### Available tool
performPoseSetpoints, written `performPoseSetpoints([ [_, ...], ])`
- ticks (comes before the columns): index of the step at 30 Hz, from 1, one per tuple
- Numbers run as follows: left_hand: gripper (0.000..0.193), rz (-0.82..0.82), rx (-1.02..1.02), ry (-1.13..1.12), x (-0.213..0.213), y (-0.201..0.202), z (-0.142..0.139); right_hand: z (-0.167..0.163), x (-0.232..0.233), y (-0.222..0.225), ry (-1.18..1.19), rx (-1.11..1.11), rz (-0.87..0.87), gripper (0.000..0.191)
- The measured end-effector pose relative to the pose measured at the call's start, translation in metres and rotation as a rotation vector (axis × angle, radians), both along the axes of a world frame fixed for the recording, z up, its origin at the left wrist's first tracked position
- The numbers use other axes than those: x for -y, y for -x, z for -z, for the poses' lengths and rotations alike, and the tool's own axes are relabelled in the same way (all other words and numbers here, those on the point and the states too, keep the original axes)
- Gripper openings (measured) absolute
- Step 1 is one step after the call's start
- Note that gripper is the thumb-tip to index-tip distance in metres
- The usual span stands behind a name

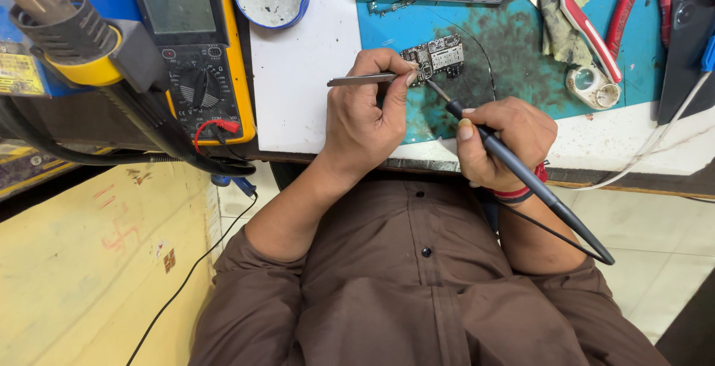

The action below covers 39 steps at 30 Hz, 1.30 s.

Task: The person uses a soldering iron and tweezers to apply solder to a small circuit board. They hold the board steady with the tweezers while carefully applying heat and solder to specific points on the board.

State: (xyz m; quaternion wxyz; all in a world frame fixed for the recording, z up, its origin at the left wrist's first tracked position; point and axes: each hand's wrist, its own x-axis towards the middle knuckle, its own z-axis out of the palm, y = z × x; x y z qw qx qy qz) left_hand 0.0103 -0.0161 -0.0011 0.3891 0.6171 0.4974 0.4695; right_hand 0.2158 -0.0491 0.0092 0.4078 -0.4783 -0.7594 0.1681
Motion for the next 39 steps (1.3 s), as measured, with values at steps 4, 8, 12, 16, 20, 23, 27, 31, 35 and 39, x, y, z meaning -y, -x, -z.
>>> performPoseSetpoints([
  [4, 0.009, -0.005, -0.007, 0.012, 0.0003, 0.0001, -0.0001, -0.0008, 0.0000, 0.0008, 0.017, 0.000, -0.004, 0.011],
  [8, 0.009, 0.002, 0.002, 0.005, -0.0003, 0.0000, 0.0006, -0.0012, -0.0003, 0.0002, 0.010, 0.008, -0.005, 0.011],
  [12, 0.008, 0.006, -0.002, 0.021, -0.0009, -0.0001, 0.0014, -0.0011, -0.0006, 0.0002, 0.007, 0.005, -0.005, 0.012],
  [16, 0.009, -0.003, -0.020, -0.010, -0.0001, 0.0004, 0.0011, -0.0010, -0.0010, 0.0011, 0.006, 0.010, 0.001, 0.011],
  [20, 0.010, -0.004, -0.011, -0.001, -0.0003, 0.0001, 0.0017, -0.0008, -0.0013, 0.0009, -0.005, 0.006, 0.001, 0.011],
  [23, 0.010, -0.003, -0.010, -0.029, 0.0001, -0.0004, 0.0023, -0.0005, -0.0004, 0.0005, 0.001, 0.009, 0.011, 0.011],
  [27, 0.010, -0.004, -0.006, -0.031, 0.0003, -0.0007, 0.0017, 0.0007, 0.0003, 0.0009, -0.004, 0.007, 0.015, 0.011],
  [31, 0.011, -0.006, -0.009, -0.005, 0.0006, -0.0009, 0.0000, 0.0009, 0.0002, 0.0005, 0.001, 0.006, 0.020, 0.011],
  [35, 0.011, -0.004, -0.033, -0.026, 0.0007, -0.0003, -0.0013, 0.0006, 0.0000, 0.0008, -0.005, -0.003, 0.023, 0.011],
  [39, 0.012, 0.008, -0.018, -0.003, -0.0004, -0.0008, -0.0016, -0.0002, 0.0001, 0.0003, -0.008, 0.006, 0.010, 0.011],
])
